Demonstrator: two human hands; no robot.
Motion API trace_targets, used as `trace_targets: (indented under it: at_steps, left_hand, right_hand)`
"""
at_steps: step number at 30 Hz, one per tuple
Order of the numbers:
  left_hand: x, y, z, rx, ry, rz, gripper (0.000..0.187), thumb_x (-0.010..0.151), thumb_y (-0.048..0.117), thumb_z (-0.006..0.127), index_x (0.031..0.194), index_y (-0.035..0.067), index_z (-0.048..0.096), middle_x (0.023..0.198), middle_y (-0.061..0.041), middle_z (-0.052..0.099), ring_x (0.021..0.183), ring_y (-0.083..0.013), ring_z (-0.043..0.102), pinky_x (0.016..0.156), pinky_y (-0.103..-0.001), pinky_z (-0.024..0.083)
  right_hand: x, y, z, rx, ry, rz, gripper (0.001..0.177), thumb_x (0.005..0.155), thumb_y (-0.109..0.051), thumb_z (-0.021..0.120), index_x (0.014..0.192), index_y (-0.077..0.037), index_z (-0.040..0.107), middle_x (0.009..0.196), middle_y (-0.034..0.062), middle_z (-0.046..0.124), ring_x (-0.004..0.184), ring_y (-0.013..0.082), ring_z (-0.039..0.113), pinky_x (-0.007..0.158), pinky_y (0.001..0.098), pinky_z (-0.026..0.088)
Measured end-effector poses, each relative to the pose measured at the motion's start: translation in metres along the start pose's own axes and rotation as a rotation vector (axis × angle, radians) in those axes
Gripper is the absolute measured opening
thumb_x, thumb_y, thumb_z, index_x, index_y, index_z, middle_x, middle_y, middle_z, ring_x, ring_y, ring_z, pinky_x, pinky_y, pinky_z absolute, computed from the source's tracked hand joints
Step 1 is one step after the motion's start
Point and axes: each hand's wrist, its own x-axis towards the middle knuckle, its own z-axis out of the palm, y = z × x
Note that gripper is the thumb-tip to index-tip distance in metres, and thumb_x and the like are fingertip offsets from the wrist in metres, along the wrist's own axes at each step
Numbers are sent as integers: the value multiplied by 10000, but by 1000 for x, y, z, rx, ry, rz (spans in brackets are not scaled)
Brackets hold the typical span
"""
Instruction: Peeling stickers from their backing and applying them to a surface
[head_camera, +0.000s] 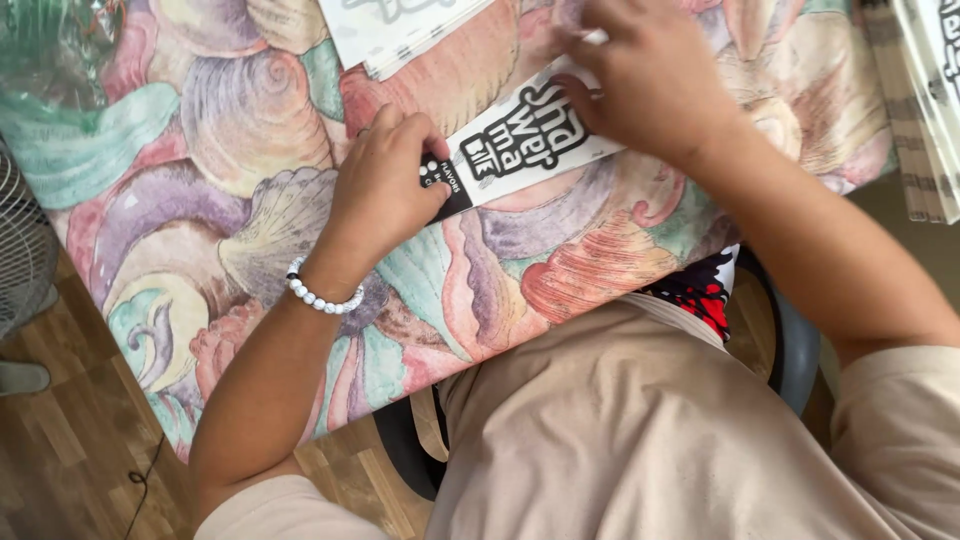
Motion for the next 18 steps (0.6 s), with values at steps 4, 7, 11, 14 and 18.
trace_targets:
  at_steps: [4, 7, 11, 14, 18]
  left_hand:
    - [3, 7, -5, -78, -32, -12, 517, 686, 16, 856, 1075, 113, 530, 1102, -63, 622, 1007, -244, 614, 798, -412, 500]
    - [4, 6, -3, -164, -47, 2, 567, 681, 6, 800, 1180, 134, 563, 871, -21, 718, 858, -232, 708, 720, -423, 519]
    - [3, 13, 1, -193, 67, 126, 252, 933, 300, 737, 1077, 99, 789, 996, -43, 800, 829, -228, 734, 713, -389, 534]
    - [-5, 18, -4, -56, 229, 289, 163, 1012, 238, 704, 1018, 121, 818, 664, -77, 707, 502, -258, 588, 447, -437, 372]
    - [-18, 10, -29, 6, 236, 478, 147, 1047, 181, 695, 936, 99, 746, 648, -17, 658, 510, -167, 573, 455, -353, 383]
  right_hand:
    - [28, -36, -8, 369, -153, -154, 571, 1043, -517, 619, 1424, -93, 656, 1266, 121, 676, 1153, 309, 634, 1051, 450, 502]
    - [33, -35, 9, 385, -125, -191, 279, 956, -400, 753, 1007, -126, 738, 1029, 38, 647, 1015, 285, 625, 900, 423, 505]
    - [30, -25, 2, 488, -40, -181, 362, 1059, -378, 732, 818, -118, 662, 828, 11, 634, 812, 281, 611, 768, 413, 510]
    - [12, -4, -36, 594, -92, -129, 358, 1021, -335, 782, 776, -92, 688, 751, 13, 659, 762, 255, 626, 693, 406, 511]
    - [-83, 58, -93, 654, -79, 212, 231, 1114, -56, 809, 926, -1, 685, 839, 100, 569, 808, 275, 538, 767, 381, 415]
